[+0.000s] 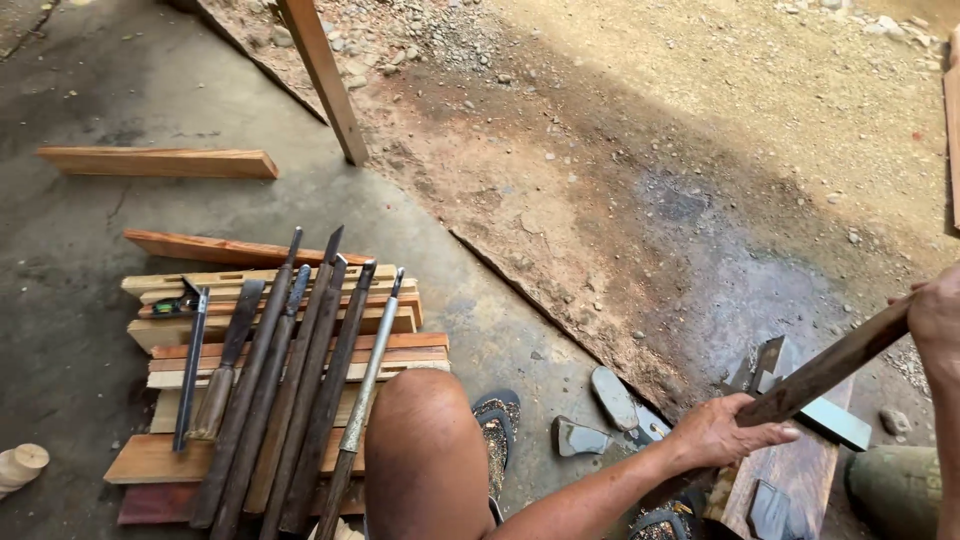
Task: The person sharpens a chisel on a wet stone, repeatedly dipping it in water and rubbing the blade. They then switch to sharpening a smaller metal tool on the same stone, maintaining a consistent motion.
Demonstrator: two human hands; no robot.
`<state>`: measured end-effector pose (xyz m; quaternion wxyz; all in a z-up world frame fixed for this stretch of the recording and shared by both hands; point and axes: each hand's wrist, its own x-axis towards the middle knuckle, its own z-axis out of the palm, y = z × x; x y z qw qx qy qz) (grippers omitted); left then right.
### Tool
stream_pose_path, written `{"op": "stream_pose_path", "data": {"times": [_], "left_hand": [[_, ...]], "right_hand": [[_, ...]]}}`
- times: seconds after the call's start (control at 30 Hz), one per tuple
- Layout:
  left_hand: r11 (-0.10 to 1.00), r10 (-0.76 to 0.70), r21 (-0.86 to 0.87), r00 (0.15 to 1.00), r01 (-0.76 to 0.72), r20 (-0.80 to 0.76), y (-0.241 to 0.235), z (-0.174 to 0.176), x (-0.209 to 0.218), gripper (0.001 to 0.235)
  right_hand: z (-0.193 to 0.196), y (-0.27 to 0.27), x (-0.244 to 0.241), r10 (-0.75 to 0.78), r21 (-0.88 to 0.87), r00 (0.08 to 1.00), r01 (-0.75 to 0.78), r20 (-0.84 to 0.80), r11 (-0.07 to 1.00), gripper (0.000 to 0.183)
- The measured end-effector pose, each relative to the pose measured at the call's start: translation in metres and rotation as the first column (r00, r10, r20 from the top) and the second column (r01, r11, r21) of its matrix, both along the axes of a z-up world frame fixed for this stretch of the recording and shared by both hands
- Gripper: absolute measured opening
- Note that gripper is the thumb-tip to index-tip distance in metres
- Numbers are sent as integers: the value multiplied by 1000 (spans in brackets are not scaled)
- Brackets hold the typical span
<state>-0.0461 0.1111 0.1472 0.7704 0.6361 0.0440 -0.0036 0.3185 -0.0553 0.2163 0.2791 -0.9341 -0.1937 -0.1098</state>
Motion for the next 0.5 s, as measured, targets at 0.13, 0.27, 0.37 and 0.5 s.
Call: {"op": "stream_pose_path", "data": {"times": [0.13, 0.27, 0.37, 0.5], "left_hand": [[994, -46, 92, 992, 57, -119, 22, -11, -20, 78], [991, -32, 126, 989, 50, -142, 29, -23, -28, 79], [993, -24, 110, 981, 46, -195, 27, -28, -34, 76], [989, -37, 132, 980, 63, -195, 21, -45, -27, 80]], "right_hand": [[11, 35, -88, -213, -3, 967, 215, -140, 977, 22], [-13, 29, -79, -158, -167, 975, 183, 156, 969, 33], [-19, 30, -81, -166, -167, 985, 171, 40, 971, 33], [-14, 28, -92, -106, -69, 993, 110, 56, 992, 57]]}}
